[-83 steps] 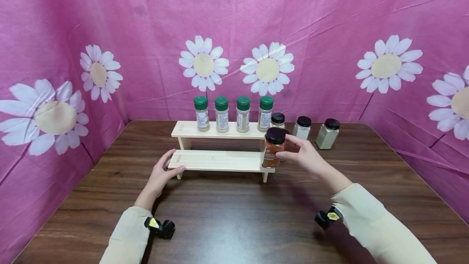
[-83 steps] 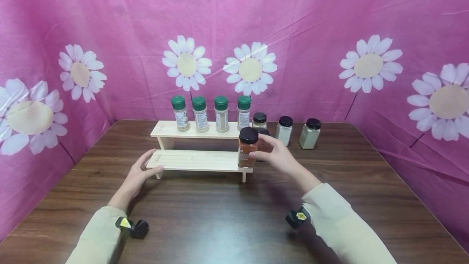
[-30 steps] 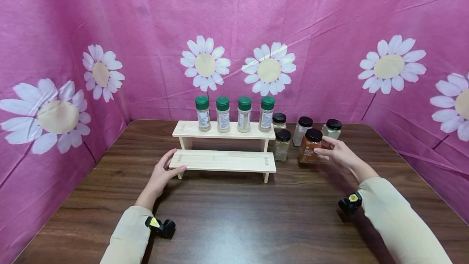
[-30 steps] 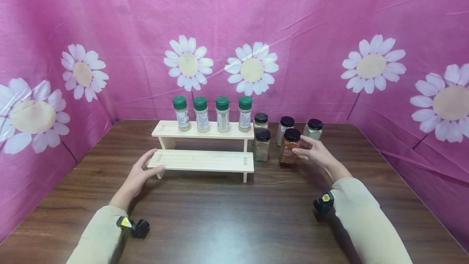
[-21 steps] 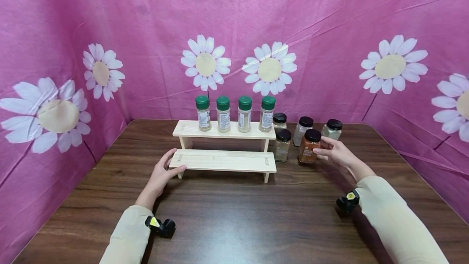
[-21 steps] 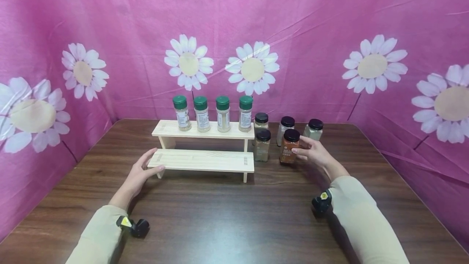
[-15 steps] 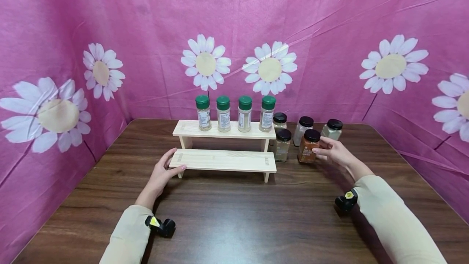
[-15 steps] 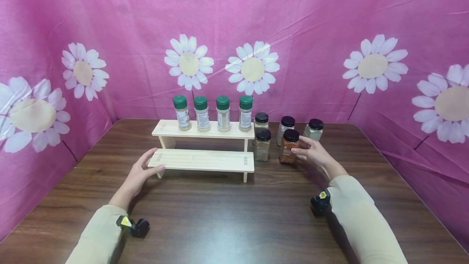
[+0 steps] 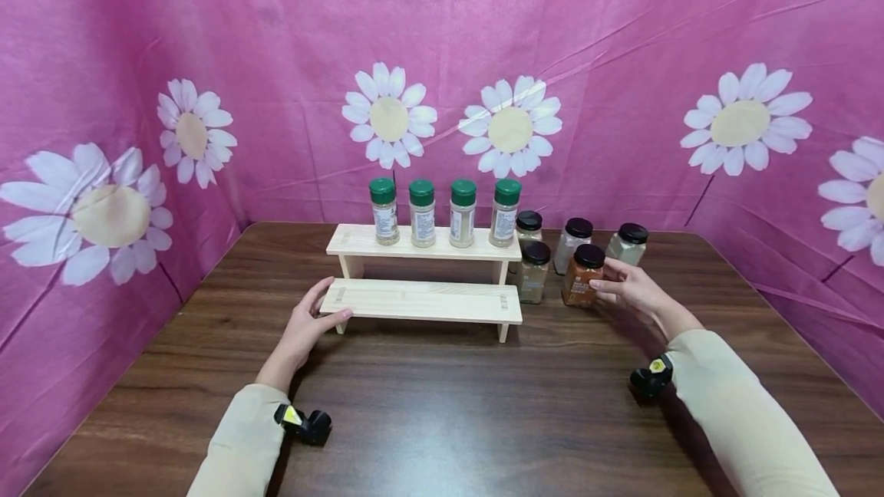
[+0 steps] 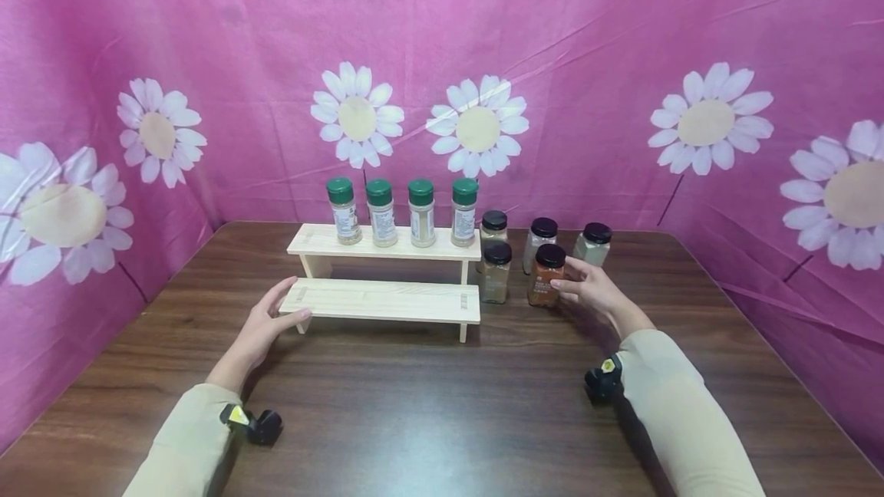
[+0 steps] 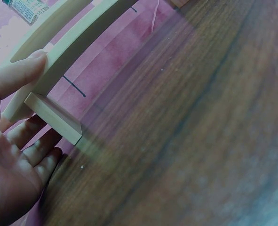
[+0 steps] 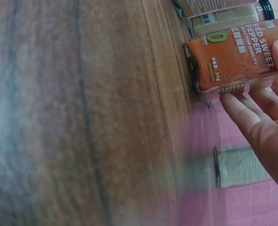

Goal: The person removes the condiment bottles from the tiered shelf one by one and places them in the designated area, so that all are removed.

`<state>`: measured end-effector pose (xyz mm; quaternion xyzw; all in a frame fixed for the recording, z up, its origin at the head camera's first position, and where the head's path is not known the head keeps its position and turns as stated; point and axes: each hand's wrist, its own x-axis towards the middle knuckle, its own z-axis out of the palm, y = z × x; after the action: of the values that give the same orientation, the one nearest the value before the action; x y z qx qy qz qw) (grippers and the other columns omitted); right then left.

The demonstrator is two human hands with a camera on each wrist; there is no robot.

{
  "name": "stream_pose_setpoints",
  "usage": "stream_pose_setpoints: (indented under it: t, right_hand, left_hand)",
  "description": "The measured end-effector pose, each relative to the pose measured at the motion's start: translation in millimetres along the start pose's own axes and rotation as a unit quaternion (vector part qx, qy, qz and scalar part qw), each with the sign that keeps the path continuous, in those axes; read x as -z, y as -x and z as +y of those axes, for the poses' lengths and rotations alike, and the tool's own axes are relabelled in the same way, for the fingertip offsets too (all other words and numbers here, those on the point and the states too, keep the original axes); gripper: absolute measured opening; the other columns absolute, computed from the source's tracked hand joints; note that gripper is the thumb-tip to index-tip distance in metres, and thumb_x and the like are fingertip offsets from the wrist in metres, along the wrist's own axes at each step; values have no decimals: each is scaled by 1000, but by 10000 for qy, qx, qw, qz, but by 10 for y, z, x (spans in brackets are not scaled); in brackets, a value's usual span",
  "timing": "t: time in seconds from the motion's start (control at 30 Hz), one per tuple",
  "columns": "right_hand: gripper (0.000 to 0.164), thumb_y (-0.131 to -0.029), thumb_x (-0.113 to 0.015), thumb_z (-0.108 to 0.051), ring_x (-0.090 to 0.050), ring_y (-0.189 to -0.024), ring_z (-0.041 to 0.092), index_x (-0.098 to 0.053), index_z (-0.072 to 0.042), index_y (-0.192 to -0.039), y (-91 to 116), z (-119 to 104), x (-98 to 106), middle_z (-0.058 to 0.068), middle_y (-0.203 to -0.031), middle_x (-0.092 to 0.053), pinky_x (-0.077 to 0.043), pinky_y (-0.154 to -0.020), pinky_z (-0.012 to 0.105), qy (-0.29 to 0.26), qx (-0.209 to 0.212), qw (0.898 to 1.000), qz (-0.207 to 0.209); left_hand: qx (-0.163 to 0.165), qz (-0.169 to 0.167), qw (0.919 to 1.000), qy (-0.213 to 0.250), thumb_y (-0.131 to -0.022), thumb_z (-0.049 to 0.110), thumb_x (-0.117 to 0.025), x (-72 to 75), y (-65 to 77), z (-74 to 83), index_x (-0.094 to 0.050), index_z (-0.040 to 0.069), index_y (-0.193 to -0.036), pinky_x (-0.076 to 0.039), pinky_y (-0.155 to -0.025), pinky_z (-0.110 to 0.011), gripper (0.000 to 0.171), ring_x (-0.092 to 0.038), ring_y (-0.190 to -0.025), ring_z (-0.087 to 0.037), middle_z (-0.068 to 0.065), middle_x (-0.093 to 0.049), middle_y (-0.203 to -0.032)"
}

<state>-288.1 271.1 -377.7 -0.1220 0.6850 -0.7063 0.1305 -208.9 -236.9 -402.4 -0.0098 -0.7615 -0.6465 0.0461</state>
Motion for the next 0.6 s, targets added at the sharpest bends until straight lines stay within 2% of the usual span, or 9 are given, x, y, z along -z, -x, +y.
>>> stream_pose_setpoints:
  t: [0.07, 0.2, 0.27, 0.43, 0.5, 0.6]
  right_hand:
    - [76, -80, -54, 6, -51, -90, 1, 1, 12, -131, 0, 4, 5, 35, -131, -9, -41, -79, 25, 57, -11, 10000, -19]
    - [78, -80, -56, 5, -51, -91, 2, 1, 11, -131, 1, 7, 19, 28, -129, -23, -41, -80, 26, 37, -17, 10000, -53]
    - [79, -80, -56, 4, -51, -91, 2, 2, 11, -132, 0, 5, 26, 27, -130, -23, -40, -81, 26, 21, -27, 10000, -81]
    - [78, -81, -54, 5, -50, -90, -1, 6, 11, -131, -1, -11, 20, 33, -133, -1, -40, -81, 25, 31, -53, 9999, -139]
    - [78, -80, -55, 5, -50, -90, 0, 4, 11, -131, 2, -14, 14, 30, -133, -17, -41, -80, 25, 36, -39, 9999, -123]
    - [77, -80, -56, 6, -52, -91, 4, 1, 11, -132, 6, -11, 18, 12, -118, -47, -41, -80, 26, -102, 63, 9997, -224]
  left_hand:
    - [2, -1, 10000, -22, -75, 5, -65, -2, 0, 5, -25, 5, -134, -31, -83, -20, 72, -46, -96, -5, -20, -41, -125]
    - [3, -3, 10000, -25, -75, 5, -65, -3, 0, 12, -25, 6, -134, -31, -83, -20, 71, -46, -95, -5, -20, -41, -124]
    - [-10, -4, 10000, -15, -75, 5, -65, -3, 0, 12, -25, 5, -134, -31, -83, -20, 71, -46, -95, -5, -21, -41, -124]
    - [-55, 0, 10000, 20, -75, 4, -65, -1, -2, 6, -25, 4, -134, -32, -82, -19, 71, -47, -93, -4, -21, -42, -124]
    - [-78, -4, 10000, 34, -75, 3, -65, 0, -1, 5, -25, 4, -134, -32, -81, -18, 71, -47, -93, -3, -21, -42, -124]
    - [-87, -11, 10000, 45, -75, 3, -65, 1, 3, 8, -25, 4, -134, -33, -81, -18, 71, -48, -93, -4, -21, -42, -123]
